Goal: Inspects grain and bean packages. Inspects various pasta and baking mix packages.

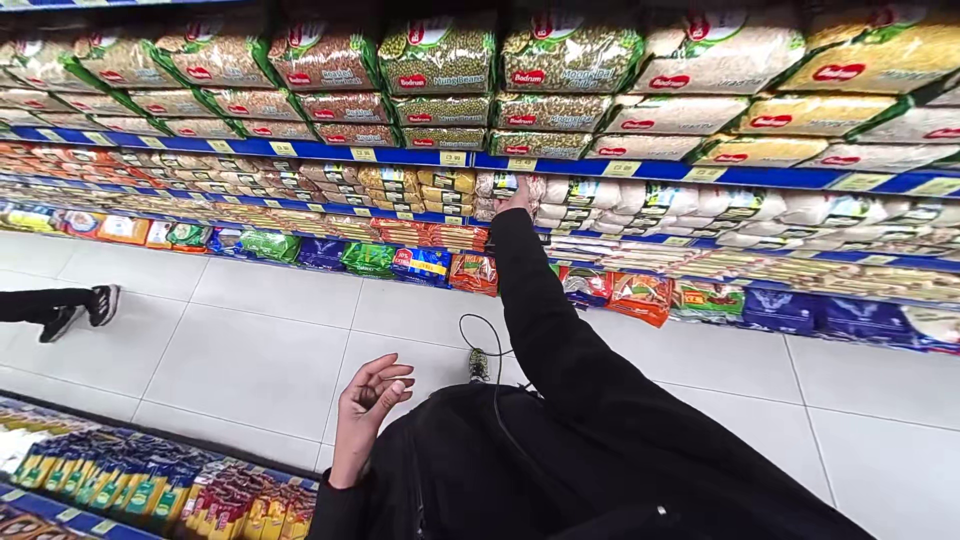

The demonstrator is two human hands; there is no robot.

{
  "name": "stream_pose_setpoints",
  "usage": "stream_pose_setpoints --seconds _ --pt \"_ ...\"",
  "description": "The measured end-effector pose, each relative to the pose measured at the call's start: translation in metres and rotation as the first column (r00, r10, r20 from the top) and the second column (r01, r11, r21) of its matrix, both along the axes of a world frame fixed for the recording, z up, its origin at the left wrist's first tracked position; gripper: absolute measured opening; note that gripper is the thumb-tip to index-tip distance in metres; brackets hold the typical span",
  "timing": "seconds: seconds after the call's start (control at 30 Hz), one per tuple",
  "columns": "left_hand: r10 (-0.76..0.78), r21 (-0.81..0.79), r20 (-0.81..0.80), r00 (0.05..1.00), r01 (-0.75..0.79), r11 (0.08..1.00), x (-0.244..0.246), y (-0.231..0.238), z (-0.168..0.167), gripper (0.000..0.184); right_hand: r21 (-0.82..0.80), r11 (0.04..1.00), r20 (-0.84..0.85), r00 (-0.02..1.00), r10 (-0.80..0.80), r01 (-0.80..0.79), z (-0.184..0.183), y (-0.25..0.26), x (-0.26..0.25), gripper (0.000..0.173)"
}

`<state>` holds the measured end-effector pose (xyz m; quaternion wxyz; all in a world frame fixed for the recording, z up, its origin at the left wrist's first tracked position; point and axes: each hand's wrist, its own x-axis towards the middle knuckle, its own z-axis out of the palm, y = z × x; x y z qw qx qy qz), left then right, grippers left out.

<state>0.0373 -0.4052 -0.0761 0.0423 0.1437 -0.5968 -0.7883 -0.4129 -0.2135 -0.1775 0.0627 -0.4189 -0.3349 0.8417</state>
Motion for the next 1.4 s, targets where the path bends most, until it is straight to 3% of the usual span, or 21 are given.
stream_pose_setpoints --seconds 0.27,0.37,0.53,0.83,0.9,1.0,1.1,1.17,1.27,1.4 --pt "-0.057 0.04 -0.033 0.998 0.058 0.997 -0.022 0.004 -0.001 0.048 0.029 0.999 0.009 1.0 0.017 -0.017 -0.003 0.003 -0.003 0.091" --pt "-0.061 0.035 -0.022 0.998 0.062 0.997 -0.021 0.004 -0.003 0.048 0.007 1.0 -0.056 0.998 0.013 -0.013 0.004 0.001 0.011 0.084" --pt "-0.052 0.08 0.008 0.999 0.051 0.995 -0.021 0.002 -0.01 0.051 -0.017 0.999 -0.075 0.997 0.035 -0.036 0.007 0.005 0.044 0.088" --pt "-0.29 0.028 0.165 0.943 0.289 0.957 -0.053 0.001 -0.026 0.048 -0.054 0.967 -0.122 0.963 0.242 -0.25 -0.002 0.033 0.133 0.061" --pt "-0.311 0.005 0.188 0.932 0.315 0.949 -0.071 0.006 -0.031 0.058 -0.068 0.945 -0.155 0.939 0.306 -0.319 0.005 0.041 0.156 0.055" --pt "-0.323 -0.048 0.221 0.92 0.341 0.939 -0.107 0.022 -0.03 0.091 -0.122 0.902 -0.27 0.888 0.372 -0.415 0.027 0.045 0.186 0.043" --pt "-0.271 -0.015 0.093 0.958 0.274 0.962 -0.138 0.039 -0.017 0.109 -0.168 0.849 -0.396 0.823 0.408 -0.502 0.061 0.039 0.215 0.034" --pt "-0.199 0.084 -0.067 0.978 0.204 0.975 -0.148 0.049 -0.003 0.099 -0.198 0.809 -0.475 0.776 0.415 -0.554 0.081 0.033 0.233 0.034" --pt "-0.002 0.232 -0.203 0.979 0.05 0.971 -0.142 0.054 0.013 0.07 -0.161 0.788 -0.537 0.723 0.435 -0.594 0.11 0.023 0.257 0.035" --pt "0.096 0.319 -0.272 0.958 -0.005 0.948 -0.112 0.039 0.037 0.061 -0.013 0.736 -0.662 0.557 0.502 -0.677 0.139 0.02 0.283 0.057"
